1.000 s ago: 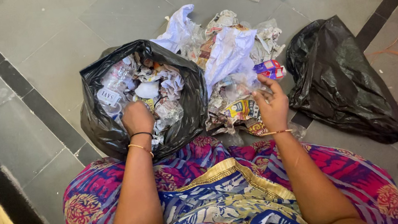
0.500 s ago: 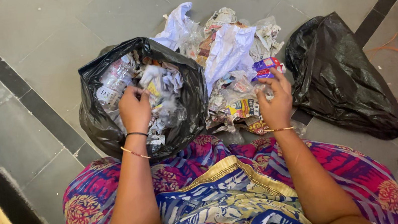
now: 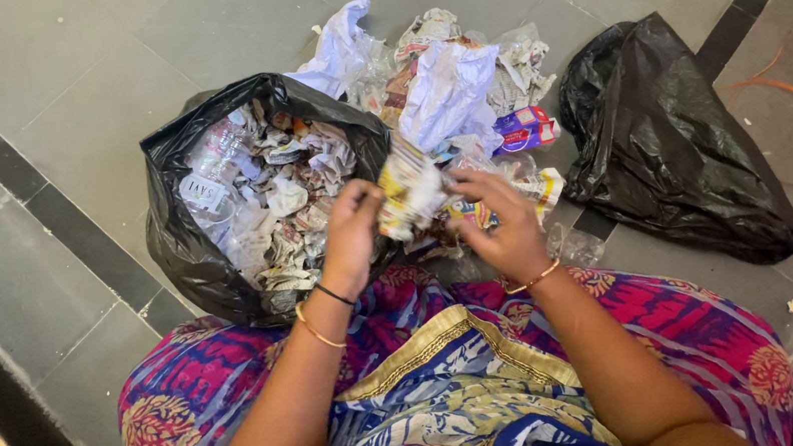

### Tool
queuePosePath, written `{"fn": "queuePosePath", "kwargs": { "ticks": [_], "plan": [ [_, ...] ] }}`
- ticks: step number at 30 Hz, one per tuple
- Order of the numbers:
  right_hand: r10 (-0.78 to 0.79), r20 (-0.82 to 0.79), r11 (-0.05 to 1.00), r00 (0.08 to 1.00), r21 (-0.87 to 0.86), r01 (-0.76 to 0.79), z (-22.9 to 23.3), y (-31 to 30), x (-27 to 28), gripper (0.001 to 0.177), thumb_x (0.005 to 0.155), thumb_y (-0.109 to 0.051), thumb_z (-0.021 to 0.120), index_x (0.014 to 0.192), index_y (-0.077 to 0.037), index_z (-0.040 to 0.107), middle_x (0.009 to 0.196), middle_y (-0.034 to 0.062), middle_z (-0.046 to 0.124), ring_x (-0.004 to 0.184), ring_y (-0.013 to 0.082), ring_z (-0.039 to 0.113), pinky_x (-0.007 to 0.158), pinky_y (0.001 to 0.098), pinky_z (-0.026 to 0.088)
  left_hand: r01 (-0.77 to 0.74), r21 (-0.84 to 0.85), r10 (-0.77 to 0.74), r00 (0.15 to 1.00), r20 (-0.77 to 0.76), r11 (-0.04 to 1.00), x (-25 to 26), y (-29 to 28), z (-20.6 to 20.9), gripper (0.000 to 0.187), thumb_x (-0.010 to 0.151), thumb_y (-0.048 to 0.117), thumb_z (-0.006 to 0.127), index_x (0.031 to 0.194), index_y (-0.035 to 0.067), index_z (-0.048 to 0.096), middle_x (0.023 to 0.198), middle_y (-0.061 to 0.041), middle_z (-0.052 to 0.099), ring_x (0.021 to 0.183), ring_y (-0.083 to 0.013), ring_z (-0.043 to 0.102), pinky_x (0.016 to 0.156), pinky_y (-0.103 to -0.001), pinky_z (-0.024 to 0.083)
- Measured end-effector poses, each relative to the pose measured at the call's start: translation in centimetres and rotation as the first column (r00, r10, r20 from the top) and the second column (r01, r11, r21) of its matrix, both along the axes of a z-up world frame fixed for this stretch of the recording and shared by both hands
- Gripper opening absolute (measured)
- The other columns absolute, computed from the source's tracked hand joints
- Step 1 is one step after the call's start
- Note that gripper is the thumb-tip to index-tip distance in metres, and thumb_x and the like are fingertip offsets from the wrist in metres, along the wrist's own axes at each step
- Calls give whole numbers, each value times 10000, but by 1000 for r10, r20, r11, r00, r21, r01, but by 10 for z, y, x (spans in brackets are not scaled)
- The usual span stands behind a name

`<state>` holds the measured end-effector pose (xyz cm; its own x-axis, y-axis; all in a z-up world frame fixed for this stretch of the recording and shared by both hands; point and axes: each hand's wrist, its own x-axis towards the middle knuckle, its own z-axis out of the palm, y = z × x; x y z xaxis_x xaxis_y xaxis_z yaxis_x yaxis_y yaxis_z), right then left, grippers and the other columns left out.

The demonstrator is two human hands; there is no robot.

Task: The person sits on a tiled floor and sorts mixed waste from a black plastic bag by hand. They pick up items such as plastic wrappers, paper, and fabric scraps, separate them, and place them into piles or back into the bag.

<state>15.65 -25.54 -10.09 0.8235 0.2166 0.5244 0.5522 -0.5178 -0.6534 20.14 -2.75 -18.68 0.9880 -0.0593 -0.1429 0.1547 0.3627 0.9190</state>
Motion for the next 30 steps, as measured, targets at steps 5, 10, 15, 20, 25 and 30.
{"fn": "queuePosePath", "kwargs": {
  "ticks": [5, 10, 15, 20, 25, 30],
  "plan": [
    [106, -146, 993, 984, 66, -98, -23, -1, -3, 445, 793, -198, 853, 1155, 10, 699, 1188, 158, 709, 1068, 286, 699, 953, 387, 525, -128, 465, -54, 932, 359, 876, -33, -27, 28, 110, 993, 119, 652, 952, 33, 596, 855, -42, 620, 817, -140, 567, 756, -267, 482],
    [154, -574, 849, 804, 493, 189, -60, -5, 6, 261, 968, -162, 708, 1153, 19, 732, 1071, 122, 765, 929, 171, 701, 828, 320, 569, -163, 485, -126, 851, 509, 859, -44, -31, 62, 300, 887, 180, 777, 1063, 50, 572, 1150, -127, 591, 1082, -243, 595, 971, -328, 480],
    [406, -498, 536, 766, 809, 242, -71, -14, 10, 215, 988, -88, 634, 1170, 23, 661, 1104, 62, 733, 975, 132, 692, 875, 311, 571, -254, 643, -321, 701, 637, 722, -45, -28, 76, 852, 621, 256, 898, 1333, -11, 513, 1502, -280, 377, 1355, -471, 405, 1118, -476, 345],
    [441, -557, 634, 704, 749, 195, -77, -10, 8, 233, 1036, -97, 647, 1190, 77, 668, 1096, 107, 732, 965, 162, 685, 864, 339, 561, -197, 635, -314, 738, 597, 747, -49, -35, 61, 640, 746, 75, 747, 1354, 31, 555, 1435, -189, 598, 1369, -398, 561, 1185, -430, 431],
    [435, -548, 524, 715, 799, 294, -74, -19, 14, 216, 1004, -110, 635, 1170, 27, 625, 1080, 97, 725, 970, 189, 712, 885, 359, 588, -177, 616, -206, 842, 499, 768, -45, -28, 57, 436, 787, 92, 780, 1202, 28, 663, 1116, -184, 712, 1028, -349, 705, 908, -386, 555],
    [380, -522, 435, 764, 829, 350, -62, -34, 26, 182, 1030, -142, 620, 1129, 10, 634, 1067, 113, 718, 940, 212, 703, 847, 386, 587, -227, 626, -168, 845, 508, 746, -41, -19, 65, 331, 801, 9, 688, 1131, 25, 703, 1073, -165, 725, 982, -336, 716, 874, -374, 561]
  ]
}}
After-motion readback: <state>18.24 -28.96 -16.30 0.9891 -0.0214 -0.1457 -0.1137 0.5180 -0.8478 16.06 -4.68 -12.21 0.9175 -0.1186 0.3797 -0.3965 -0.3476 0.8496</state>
